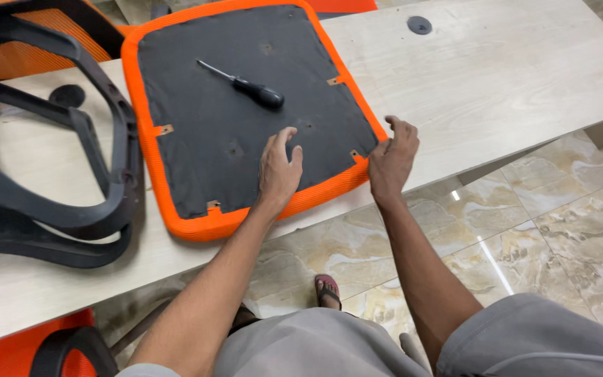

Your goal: The person uses a screwdriver to attach a black plastic frame to an orange mesh chair seat, then removes the frame and reattaches it. They handle screws, a screwdriver, and chair parts on a white table.

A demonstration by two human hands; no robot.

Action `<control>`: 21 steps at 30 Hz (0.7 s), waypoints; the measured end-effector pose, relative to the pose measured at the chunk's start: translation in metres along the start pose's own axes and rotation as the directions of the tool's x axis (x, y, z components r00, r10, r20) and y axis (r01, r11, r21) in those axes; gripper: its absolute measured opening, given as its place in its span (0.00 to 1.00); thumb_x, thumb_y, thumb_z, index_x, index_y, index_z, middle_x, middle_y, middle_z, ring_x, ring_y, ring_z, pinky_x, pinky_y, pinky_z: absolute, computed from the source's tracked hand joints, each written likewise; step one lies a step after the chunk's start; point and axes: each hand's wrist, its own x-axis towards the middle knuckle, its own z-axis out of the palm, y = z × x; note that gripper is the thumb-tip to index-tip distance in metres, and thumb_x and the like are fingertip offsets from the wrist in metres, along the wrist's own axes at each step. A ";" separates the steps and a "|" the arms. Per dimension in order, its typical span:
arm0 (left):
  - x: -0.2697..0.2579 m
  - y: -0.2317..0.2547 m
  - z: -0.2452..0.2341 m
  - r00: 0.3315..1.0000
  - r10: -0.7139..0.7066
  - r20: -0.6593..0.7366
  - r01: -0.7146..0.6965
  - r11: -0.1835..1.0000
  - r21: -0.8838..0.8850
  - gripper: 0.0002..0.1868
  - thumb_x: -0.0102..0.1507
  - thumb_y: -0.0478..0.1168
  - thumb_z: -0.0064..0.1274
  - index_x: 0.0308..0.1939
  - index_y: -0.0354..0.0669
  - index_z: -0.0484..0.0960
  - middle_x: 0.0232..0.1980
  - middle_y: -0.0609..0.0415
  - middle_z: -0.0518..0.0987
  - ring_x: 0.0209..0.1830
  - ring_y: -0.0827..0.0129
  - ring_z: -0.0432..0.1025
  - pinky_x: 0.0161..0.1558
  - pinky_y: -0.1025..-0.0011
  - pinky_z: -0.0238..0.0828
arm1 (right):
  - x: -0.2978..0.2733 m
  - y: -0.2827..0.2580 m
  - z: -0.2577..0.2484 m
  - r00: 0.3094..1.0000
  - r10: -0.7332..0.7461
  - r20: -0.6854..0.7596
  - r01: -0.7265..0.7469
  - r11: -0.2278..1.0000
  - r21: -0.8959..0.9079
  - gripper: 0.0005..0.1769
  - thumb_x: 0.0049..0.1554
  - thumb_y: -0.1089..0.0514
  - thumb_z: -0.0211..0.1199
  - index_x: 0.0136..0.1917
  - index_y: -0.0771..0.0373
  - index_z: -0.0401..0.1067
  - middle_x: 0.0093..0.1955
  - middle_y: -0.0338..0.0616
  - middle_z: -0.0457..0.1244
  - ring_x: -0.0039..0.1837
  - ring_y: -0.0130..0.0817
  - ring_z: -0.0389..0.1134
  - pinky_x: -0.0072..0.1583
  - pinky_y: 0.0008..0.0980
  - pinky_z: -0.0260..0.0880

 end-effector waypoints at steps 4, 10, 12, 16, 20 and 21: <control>-0.011 0.003 0.050 0.996 0.065 -0.056 -0.041 0.937 0.348 0.22 0.64 0.44 0.55 0.61 0.45 0.75 0.68 0.49 0.70 0.75 0.52 0.55 0.71 0.53 0.43 | 0.006 0.114 -0.019 0.946 0.130 0.297 -0.079 0.981 -0.178 0.37 0.50 0.69 0.59 0.74 0.63 0.59 0.73 0.60 0.51 0.68 0.64 0.52 0.64 0.53 0.60; -0.012 0.007 0.060 0.995 -0.071 -0.068 0.091 0.924 0.372 0.20 0.67 0.45 0.51 0.63 0.47 0.75 0.72 0.52 0.68 0.80 0.57 0.52 0.77 0.55 0.41 | 0.013 0.178 -0.003 0.905 -0.066 0.419 0.151 0.974 -0.171 0.35 0.55 0.65 0.61 0.76 0.63 0.61 0.75 0.60 0.53 0.67 0.64 0.55 0.66 0.53 0.61; -0.012 0.011 0.060 0.994 -0.084 -0.064 0.102 0.918 0.383 0.20 0.68 0.45 0.50 0.63 0.47 0.75 0.72 0.52 0.68 0.80 0.56 0.52 0.77 0.55 0.40 | 0.016 0.180 -0.002 0.906 -0.089 0.413 0.165 0.974 -0.153 0.28 0.58 0.65 0.59 0.72 0.63 0.65 0.73 0.58 0.58 0.66 0.61 0.57 0.66 0.50 0.63; -0.016 0.013 0.062 0.994 -0.080 -0.068 0.101 0.904 0.415 0.21 0.69 0.46 0.47 0.64 0.48 0.74 0.73 0.51 0.67 0.80 0.55 0.51 0.77 0.54 0.38 | 0.021 0.172 0.001 0.889 0.056 0.455 0.022 0.986 -0.164 0.14 0.63 0.64 0.56 0.62 0.63 0.73 0.66 0.52 0.63 0.64 0.53 0.61 0.65 0.46 0.64; -0.018 0.014 0.066 0.995 -0.067 -0.070 0.092 0.885 0.457 0.21 0.70 0.46 0.45 0.66 0.46 0.73 0.74 0.50 0.66 0.80 0.55 0.50 0.77 0.54 0.38 | 0.035 0.168 -0.006 0.867 0.100 0.487 0.009 0.976 -0.216 0.09 0.58 0.66 0.59 0.53 0.67 0.73 0.56 0.59 0.65 0.58 0.54 0.64 0.59 0.48 0.66; -0.019 0.015 0.065 0.995 -0.070 -0.068 0.094 0.883 0.459 0.21 0.70 0.46 0.45 0.66 0.46 0.73 0.74 0.50 0.66 0.80 0.55 0.50 0.78 0.54 0.37 | 0.041 0.166 -0.009 0.857 0.124 0.501 -0.027 0.980 -0.197 0.07 0.58 0.65 0.60 0.50 0.67 0.74 0.52 0.57 0.67 0.55 0.52 0.66 0.57 0.47 0.67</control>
